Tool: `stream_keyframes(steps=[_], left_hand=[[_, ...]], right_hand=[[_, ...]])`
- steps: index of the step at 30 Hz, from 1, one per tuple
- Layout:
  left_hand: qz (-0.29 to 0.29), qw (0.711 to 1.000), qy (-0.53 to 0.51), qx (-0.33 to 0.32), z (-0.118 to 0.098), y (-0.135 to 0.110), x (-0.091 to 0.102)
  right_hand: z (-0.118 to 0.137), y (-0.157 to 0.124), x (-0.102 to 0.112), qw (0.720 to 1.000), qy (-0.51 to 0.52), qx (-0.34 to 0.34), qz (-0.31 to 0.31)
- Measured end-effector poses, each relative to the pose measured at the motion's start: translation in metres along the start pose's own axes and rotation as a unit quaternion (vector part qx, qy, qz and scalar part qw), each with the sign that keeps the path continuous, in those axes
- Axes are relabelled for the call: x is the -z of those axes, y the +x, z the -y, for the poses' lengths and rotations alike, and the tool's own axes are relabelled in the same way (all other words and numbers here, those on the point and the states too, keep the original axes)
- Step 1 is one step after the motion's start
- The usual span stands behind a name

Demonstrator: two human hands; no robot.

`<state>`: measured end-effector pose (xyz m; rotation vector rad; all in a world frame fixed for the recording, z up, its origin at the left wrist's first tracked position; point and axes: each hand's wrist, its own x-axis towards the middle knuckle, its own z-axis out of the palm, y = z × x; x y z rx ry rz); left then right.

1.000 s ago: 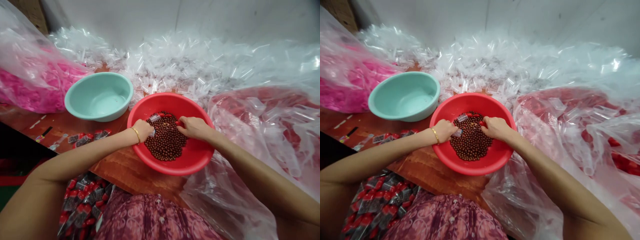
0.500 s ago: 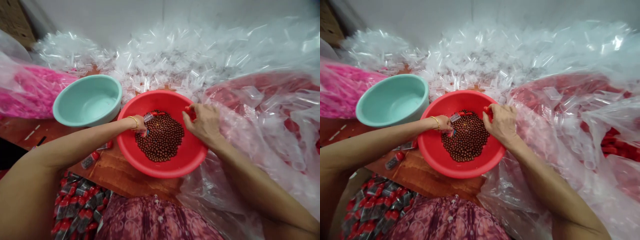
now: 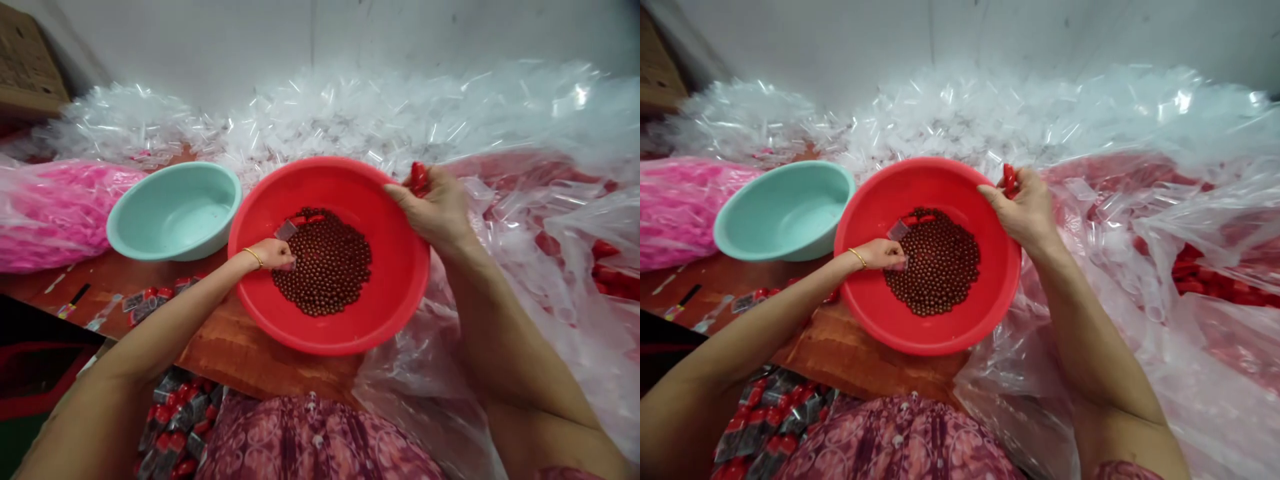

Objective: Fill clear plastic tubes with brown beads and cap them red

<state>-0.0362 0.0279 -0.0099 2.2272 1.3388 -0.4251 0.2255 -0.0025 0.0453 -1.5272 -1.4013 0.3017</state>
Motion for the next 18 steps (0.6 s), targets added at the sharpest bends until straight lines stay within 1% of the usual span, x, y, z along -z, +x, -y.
stream_keyframes(steps=[2,4,6,10,14,18], left_hand=[[-0.023,0.999,0.027,-0.002,-0.006,-0.005,0.002],[-0.020,0.996,0.083,0.011,-0.013,-0.011,0.006],[-0.012,0.992,0.120,0.025,-0.021,-0.015,0.010],[-0.019,0.987,0.155,0.033,-0.030,-0.018,0.017],[0.002,0.987,0.161,0.019,-0.038,-0.004,0.018],[0.022,0.993,0.114,-0.004,-0.044,0.017,0.007]], right_hand=[[0.014,0.001,0.006,0.998,-0.007,0.041,-0.043],[0.020,0.003,0.009,0.996,-0.021,0.060,-0.064],[0.018,0.005,0.009,0.995,-0.029,0.061,-0.070],[0.000,0.010,0.007,0.993,-0.047,0.062,-0.084],[-0.011,0.015,0.006,0.996,-0.048,0.029,-0.076],[-0.017,0.019,0.005,0.997,-0.046,-0.008,-0.066]])
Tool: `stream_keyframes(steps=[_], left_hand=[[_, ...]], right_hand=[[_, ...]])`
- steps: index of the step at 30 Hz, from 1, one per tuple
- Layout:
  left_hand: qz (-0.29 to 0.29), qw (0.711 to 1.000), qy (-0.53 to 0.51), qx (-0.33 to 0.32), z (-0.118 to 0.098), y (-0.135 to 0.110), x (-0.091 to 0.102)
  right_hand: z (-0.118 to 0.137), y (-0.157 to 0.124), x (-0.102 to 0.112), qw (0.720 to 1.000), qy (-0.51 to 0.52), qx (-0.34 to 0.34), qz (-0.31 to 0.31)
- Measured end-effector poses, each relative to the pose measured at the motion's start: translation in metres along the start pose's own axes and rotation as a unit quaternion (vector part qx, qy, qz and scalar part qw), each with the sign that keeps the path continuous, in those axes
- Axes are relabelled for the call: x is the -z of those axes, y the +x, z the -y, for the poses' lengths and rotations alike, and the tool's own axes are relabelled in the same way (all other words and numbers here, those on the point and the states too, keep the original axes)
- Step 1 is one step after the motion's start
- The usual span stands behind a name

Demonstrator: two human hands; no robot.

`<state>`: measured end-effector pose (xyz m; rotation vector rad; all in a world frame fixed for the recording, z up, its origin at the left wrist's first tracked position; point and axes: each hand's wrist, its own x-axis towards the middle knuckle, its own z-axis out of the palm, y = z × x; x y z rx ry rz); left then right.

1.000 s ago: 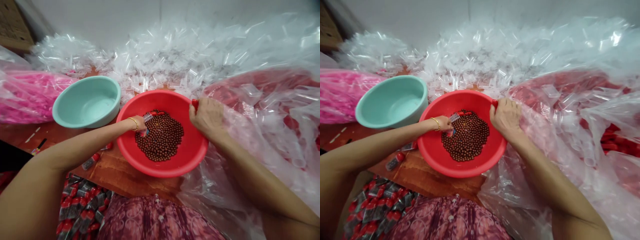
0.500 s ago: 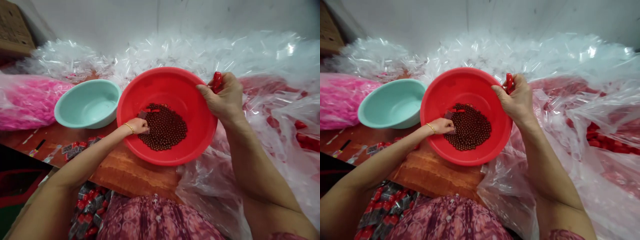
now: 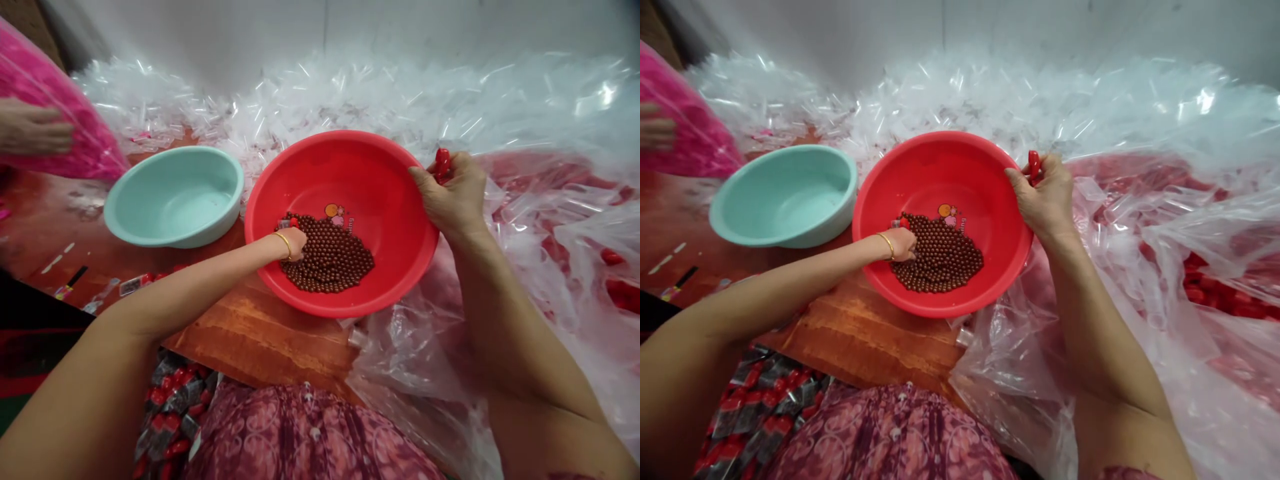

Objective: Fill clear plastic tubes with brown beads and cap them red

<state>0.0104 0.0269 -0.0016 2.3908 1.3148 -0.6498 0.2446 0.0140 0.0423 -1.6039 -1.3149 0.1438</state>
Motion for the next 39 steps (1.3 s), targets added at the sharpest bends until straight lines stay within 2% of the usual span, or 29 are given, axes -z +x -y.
stream_keyframes(steps=[7,12,15,17,21,22,24,27,30,32,34,36,39], left_hand=[[0.007,0.984,-0.168,-0.053,-0.022,0.027,-0.029],[-0.005,0.950,-0.294,-0.104,-0.054,0.046,-0.028],[-0.002,0.920,-0.366,-0.141,-0.064,0.054,-0.026],[0.022,0.866,-0.470,-0.170,-0.062,0.057,-0.026],[0.073,0.669,-0.708,-0.214,-0.045,0.051,-0.021],[0.067,0.639,-0.732,-0.224,-0.040,0.047,-0.019],[0.035,0.602,-0.759,-0.246,-0.033,0.038,-0.012],[-0.014,0.577,-0.772,-0.266,-0.025,0.020,-0.006],[-0.036,0.549,-0.795,-0.255,-0.017,0.002,-0.009],[-0.043,0.531,-0.812,-0.238,-0.012,-0.007,-0.013],[-0.051,0.524,-0.821,-0.220,-0.007,-0.013,-0.019],[-0.064,0.523,-0.825,-0.204,-0.003,-0.016,-0.024],[-0.072,0.525,-0.826,-0.194,0.000,-0.016,-0.028]], right_hand=[[-0.018,0.001,-0.002,1.000,0.009,-0.010,-0.007],[-0.027,0.002,-0.003,1.000,0.025,-0.010,-0.005],[-0.035,0.003,-0.004,0.999,0.043,0.008,-0.001],[-0.039,0.003,-0.005,0.999,0.036,0.015,0.000],[-0.042,-0.002,-0.011,1.000,-0.025,0.010,0.013],[-0.042,-0.004,-0.013,0.999,-0.038,0.007,0.023],[-0.041,-0.009,-0.018,0.997,-0.060,0.003,0.043],[-0.035,-0.014,-0.022,0.989,-0.130,0.019,0.069],[-0.023,-0.018,-0.021,0.969,-0.228,0.080,0.059],[-0.010,-0.022,-0.019,0.964,-0.235,0.111,0.047],[0.004,-0.029,-0.019,0.977,-0.162,0.114,0.078],[0.019,-0.036,-0.019,0.982,-0.033,0.102,0.155],[0.037,-0.046,-0.024,0.944,0.124,0.103,0.287]])
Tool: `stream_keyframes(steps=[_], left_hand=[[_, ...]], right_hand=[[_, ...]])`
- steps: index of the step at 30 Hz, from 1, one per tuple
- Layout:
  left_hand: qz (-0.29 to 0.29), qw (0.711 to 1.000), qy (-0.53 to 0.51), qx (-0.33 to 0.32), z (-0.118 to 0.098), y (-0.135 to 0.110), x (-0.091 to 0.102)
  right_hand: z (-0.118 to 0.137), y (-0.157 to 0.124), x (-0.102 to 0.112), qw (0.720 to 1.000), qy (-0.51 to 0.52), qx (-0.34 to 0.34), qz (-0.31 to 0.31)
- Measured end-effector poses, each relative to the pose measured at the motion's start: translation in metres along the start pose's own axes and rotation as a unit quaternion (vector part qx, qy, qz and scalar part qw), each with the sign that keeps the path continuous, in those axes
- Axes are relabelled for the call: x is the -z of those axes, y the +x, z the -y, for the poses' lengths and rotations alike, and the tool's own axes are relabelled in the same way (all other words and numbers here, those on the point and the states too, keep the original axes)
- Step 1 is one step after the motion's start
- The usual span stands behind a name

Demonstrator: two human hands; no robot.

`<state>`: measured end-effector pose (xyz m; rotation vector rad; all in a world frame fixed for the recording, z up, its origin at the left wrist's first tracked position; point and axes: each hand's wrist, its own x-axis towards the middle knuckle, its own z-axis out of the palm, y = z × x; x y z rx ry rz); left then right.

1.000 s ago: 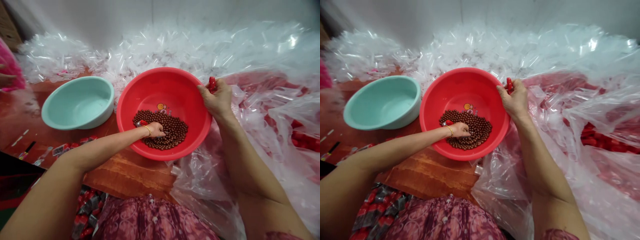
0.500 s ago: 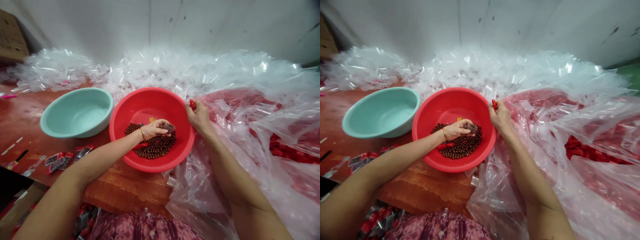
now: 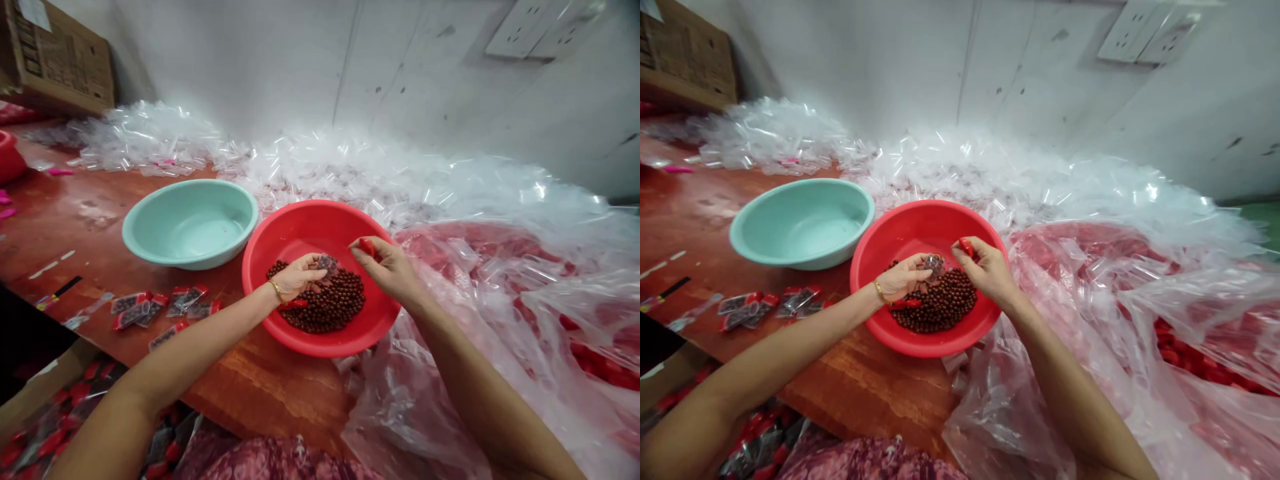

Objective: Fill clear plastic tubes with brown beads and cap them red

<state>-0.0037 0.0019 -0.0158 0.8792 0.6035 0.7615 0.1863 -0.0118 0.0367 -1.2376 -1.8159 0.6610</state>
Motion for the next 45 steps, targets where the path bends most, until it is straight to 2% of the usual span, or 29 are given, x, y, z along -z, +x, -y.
stream_keyframes(steps=[3,5,15,19,23,27,31,34,40,45], left_hand=[[0.016,1.000,0.002,0.007,-0.001,-0.001,0.001],[0.031,0.999,0.000,0.017,-0.002,-0.002,0.002],[0.044,0.998,-0.016,0.034,-0.001,-0.003,0.001],[0.042,0.999,0.001,0.011,-0.002,-0.002,-0.001],[0.060,0.998,0.028,0.001,-0.002,-0.002,-0.004],[0.077,0.996,0.037,0.000,-0.003,-0.003,-0.004],[0.050,0.996,0.052,-0.053,-0.004,-0.002,-0.004],[0.042,0.992,0.088,-0.083,-0.004,-0.001,-0.004],[0.017,0.994,0.070,-0.083,-0.002,-0.001,-0.005],[0.013,0.997,0.034,-0.070,-0.004,-0.003,-0.003]], right_hand=[[0.006,0.002,-0.008,0.992,0.055,0.010,0.109],[0.005,0.003,-0.011,0.986,0.069,-0.002,0.149],[-0.007,0.001,-0.021,0.983,0.132,-0.065,0.108],[-0.004,0.001,-0.021,0.985,0.127,-0.069,0.098],[0.000,-0.001,-0.015,0.973,0.162,-0.096,0.135],[-0.001,-0.002,-0.006,0.951,0.203,-0.154,0.177],[-0.005,0.000,-0.004,0.953,0.195,-0.203,0.112],[-0.005,0.001,-0.007,0.952,0.203,-0.215,0.075],[0.002,-0.002,-0.019,0.954,0.222,-0.193,0.058],[0.002,-0.002,-0.020,0.938,0.246,-0.241,0.042]])
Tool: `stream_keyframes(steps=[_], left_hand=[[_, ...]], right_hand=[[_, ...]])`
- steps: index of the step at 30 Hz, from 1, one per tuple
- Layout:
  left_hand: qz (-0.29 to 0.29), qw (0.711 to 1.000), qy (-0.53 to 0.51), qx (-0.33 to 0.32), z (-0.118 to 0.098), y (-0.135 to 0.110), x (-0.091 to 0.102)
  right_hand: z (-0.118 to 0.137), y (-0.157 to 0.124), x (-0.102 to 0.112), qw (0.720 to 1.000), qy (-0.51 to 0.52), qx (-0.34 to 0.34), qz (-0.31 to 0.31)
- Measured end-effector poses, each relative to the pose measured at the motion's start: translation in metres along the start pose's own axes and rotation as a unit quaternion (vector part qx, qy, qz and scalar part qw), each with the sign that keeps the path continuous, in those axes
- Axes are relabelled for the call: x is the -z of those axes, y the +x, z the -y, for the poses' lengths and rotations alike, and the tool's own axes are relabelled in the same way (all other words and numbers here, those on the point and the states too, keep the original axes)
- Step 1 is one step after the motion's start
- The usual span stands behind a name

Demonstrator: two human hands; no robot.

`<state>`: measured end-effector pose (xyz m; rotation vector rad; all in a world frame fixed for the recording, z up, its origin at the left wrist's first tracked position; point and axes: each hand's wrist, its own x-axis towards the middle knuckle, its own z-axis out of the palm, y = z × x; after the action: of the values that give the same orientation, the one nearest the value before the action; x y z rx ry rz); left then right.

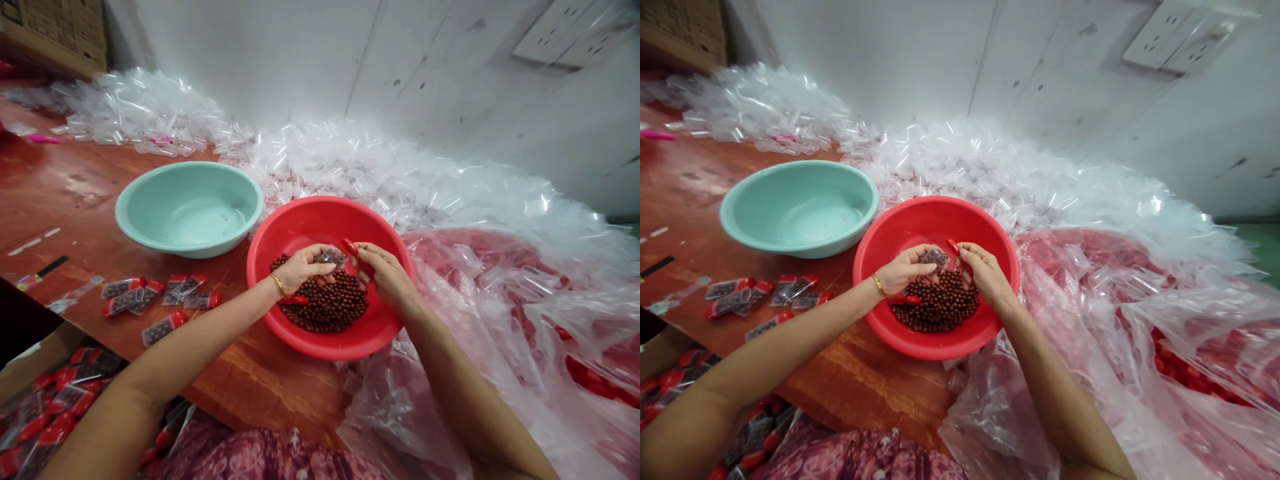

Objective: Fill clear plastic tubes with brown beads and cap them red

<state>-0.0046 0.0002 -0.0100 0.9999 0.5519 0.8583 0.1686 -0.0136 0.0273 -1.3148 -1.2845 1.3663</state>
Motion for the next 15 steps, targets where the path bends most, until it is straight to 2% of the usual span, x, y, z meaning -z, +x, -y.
stream_keyframes(steps=[4,7,11,15], left_hand=[[0.007,0.999,-0.016,0.029,0.000,-0.001,0.001],[0.050,0.995,-0.069,0.057,0.000,-0.001,0.001],[0.082,0.984,-0.152,0.034,-0.002,-0.001,0.001],[0.081,0.985,-0.153,0.016,-0.004,-0.003,-0.001]], right_hand=[[0.001,0.003,0.002,1.000,-0.008,0.001,-0.013],[0.006,0.008,-0.002,0.996,0.082,0.032,-0.023],[0.010,0.016,-0.015,0.977,0.208,0.051,-0.010],[0.007,0.021,-0.025,0.958,0.256,0.118,-0.054]])
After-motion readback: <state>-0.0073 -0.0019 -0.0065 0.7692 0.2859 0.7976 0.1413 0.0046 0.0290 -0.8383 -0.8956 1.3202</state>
